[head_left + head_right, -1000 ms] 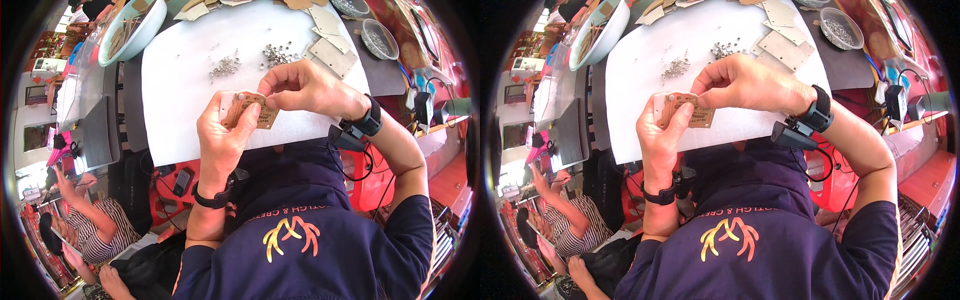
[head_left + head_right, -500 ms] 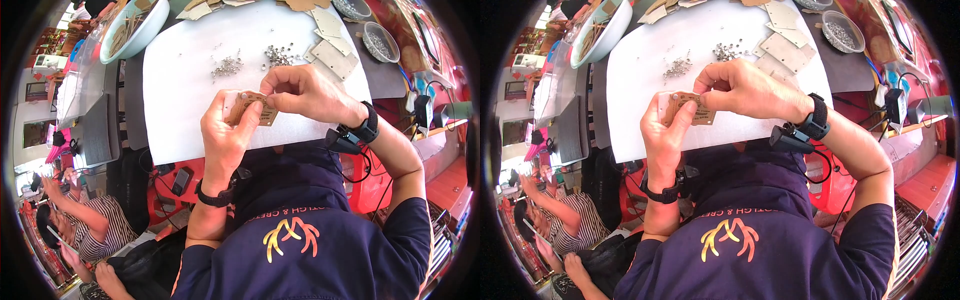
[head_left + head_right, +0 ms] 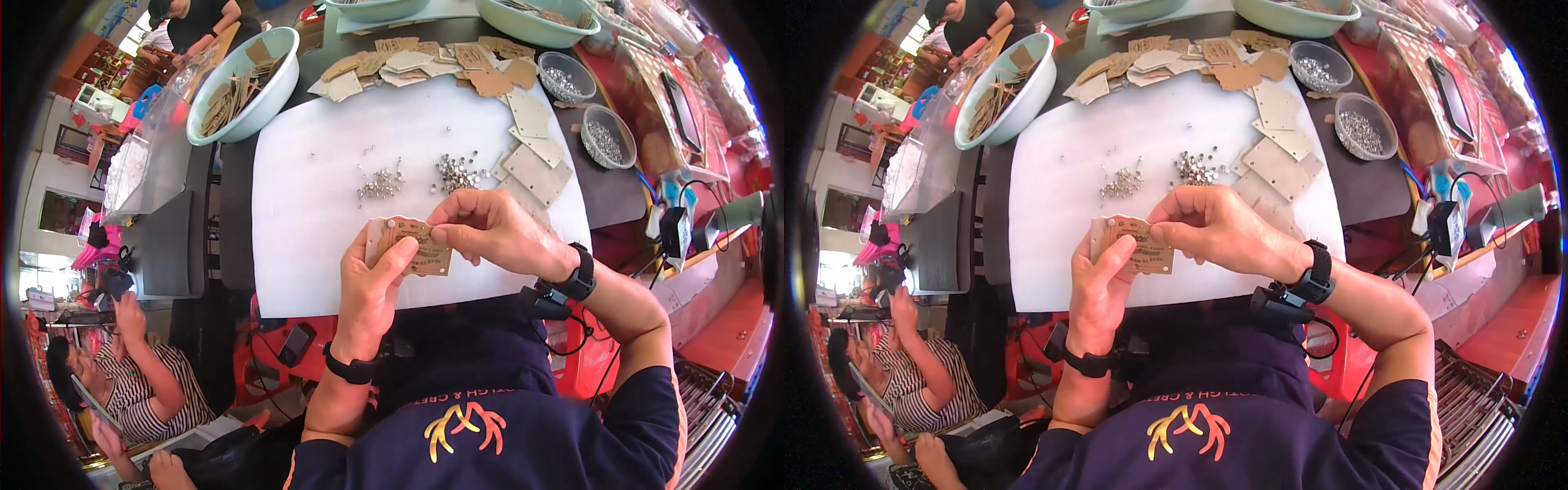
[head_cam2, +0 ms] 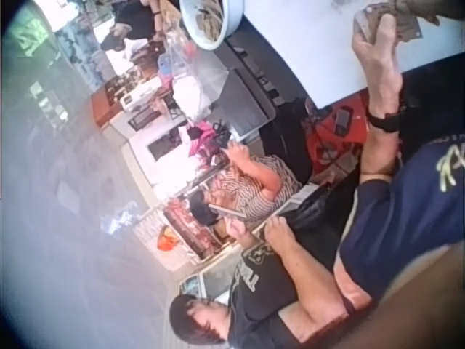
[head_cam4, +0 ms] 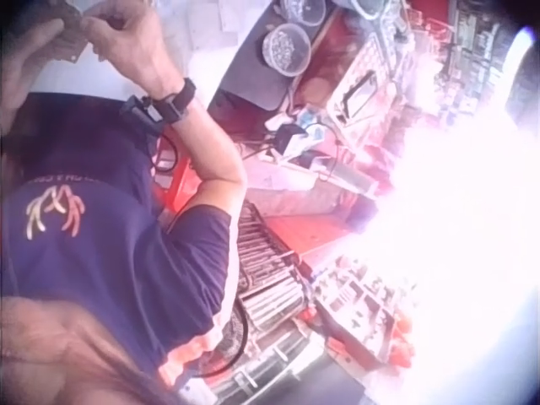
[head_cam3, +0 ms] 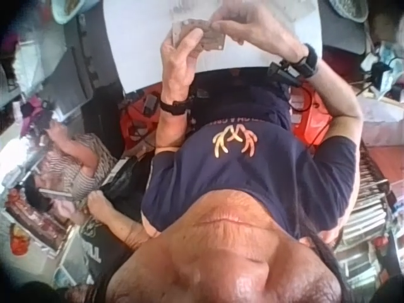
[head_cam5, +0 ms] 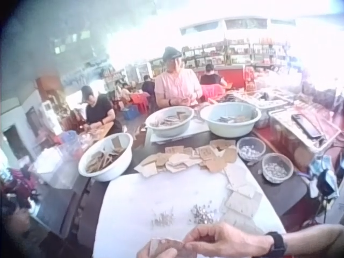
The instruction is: Manually attaching small metal eyelets/rivets to leather shoe tags or labels.
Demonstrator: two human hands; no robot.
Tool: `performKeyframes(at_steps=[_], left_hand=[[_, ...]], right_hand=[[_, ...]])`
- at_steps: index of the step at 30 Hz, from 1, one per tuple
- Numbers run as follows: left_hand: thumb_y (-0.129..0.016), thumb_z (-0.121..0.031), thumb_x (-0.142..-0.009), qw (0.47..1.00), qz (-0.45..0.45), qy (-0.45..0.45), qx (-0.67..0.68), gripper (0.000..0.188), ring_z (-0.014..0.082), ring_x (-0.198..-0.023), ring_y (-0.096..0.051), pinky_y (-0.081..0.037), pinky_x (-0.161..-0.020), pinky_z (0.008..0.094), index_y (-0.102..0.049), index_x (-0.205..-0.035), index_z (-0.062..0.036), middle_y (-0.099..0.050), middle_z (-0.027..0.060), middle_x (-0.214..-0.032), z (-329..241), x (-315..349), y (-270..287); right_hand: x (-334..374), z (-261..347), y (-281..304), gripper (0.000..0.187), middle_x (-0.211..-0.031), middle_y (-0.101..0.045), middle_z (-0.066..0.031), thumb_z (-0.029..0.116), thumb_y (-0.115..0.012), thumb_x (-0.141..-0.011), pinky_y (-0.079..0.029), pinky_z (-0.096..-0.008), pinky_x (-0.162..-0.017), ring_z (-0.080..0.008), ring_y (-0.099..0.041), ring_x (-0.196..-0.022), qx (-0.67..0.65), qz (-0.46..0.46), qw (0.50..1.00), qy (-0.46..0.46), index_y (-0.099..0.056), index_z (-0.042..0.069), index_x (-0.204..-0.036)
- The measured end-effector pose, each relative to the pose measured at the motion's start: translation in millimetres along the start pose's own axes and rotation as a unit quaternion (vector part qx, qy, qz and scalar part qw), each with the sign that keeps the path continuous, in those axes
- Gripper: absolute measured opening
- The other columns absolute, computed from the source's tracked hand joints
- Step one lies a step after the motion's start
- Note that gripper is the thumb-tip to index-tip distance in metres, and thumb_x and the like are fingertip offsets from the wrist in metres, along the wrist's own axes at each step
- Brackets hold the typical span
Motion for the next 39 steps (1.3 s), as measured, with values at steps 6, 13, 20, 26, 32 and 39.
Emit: performKeyframes(at_steps=[6, 13, 20, 26, 32, 39], left_hand=[[-0.062, -0.015, -0.090, 0.999, 0.027, -0.002, 0.035, 0.030, 0.0161, -0.101, -0.060, -0.050, -0.086, 0.0351, -0.057, -0.119, -0.0066, -0.062, 0.0039, -0.109, -2, -2, -10], [-0.063, -0.013, -0.089, 0.999, -0.022, -0.030, -0.007, 0.030, 0.0149, -0.099, -0.061, -0.049, -0.086, 0.0328, -0.058, -0.118, -0.0063, -0.064, 0.0046, -0.106, -42, -5, 4], [-0.068, -0.011, -0.083, 0.981, -0.078, -0.092, -0.149, 0.035, 0.0149, -0.108, -0.059, -0.042, -0.097, 0.0307, -0.065, -0.116, 0.0003, -0.065, 0.0110, -0.120, -75, -31, 71], [-0.068, -0.011, -0.083, 0.964, -0.126, -0.085, -0.218, 0.039, 0.0143, -0.110, -0.058, -0.041, -0.098, 0.0299, -0.063, -0.120, 0.0016, -0.063, 0.0081, -0.124, -79, -38, 103], [-0.070, -0.015, -0.082, 0.962, -0.092, -0.078, -0.245, 0.045, 0.0133, -0.110, -0.057, -0.040, -0.099, 0.0283, -0.061, -0.123, 0.0034, -0.063, 0.0074, -0.121, -71, -45, 111], [-0.069, -0.018, -0.083, 0.964, -0.083, -0.079, -0.240, 0.054, 0.0122, -0.108, -0.056, -0.040, -0.098, 0.0274, -0.055, -0.130, 0.0049, -0.063, 0.0051, -0.115, -70, -45, 116]], right_hand=[[-3, 11, -1, 0.019, -0.083, -0.065, -0.0035, 0.012, -0.062, -0.095, -0.050, -0.0230, -0.061, -0.0078, -0.060, -0.068, -0.049, -0.017, 0.998, 0.028, -0.062, -0.003, -0.105], [-14, 39, -3, 0.025, -0.090, -0.067, -0.0059, 0.015, -0.058, -0.098, -0.052, -0.0242, -0.066, -0.0091, -0.062, -0.074, -0.002, -0.008, 0.999, 0.045, -0.061, -0.003, -0.114], [-53, 62, 53, 0.034, -0.114, -0.065, -0.0140, 0.017, -0.058, -0.093, -0.051, -0.0357, -0.085, -0.0254, -0.064, -0.098, 0.446, -0.107, 0.867, 0.193, -0.060, 0.001, -0.123], [-91, 33, 48, 0.040, -0.125, -0.057, -0.0169, 0.023, -0.055, -0.093, -0.042, -0.0455, -0.100, -0.0356, -0.049, -0.123, 0.595, -0.082, 0.769, 0.220, -0.054, 0.004, -0.129], [-117, 14, 56, 0.035, -0.123, -0.054, -0.0218, 0.029, -0.052, -0.095, -0.041, -0.0494, -0.099, -0.0401, -0.047, -0.122, 0.610, -0.047, 0.782, 0.122, -0.056, 0.003, -0.119], [-118, 12, 55, 0.029, -0.112, -0.052, -0.0221, 0.027, -0.049, -0.098, -0.039, -0.0448, -0.099, -0.0393, -0.047, -0.116, 0.617, -0.042, 0.770, 0.157, -0.055, 0.000, -0.108]])
Point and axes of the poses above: each hand's wrist, its own x-axis away from the middle knuckle, its own y-axis out of the back of the hand, z = x × y, the point moved 10 cm from there along -x, towards the middle knuckle
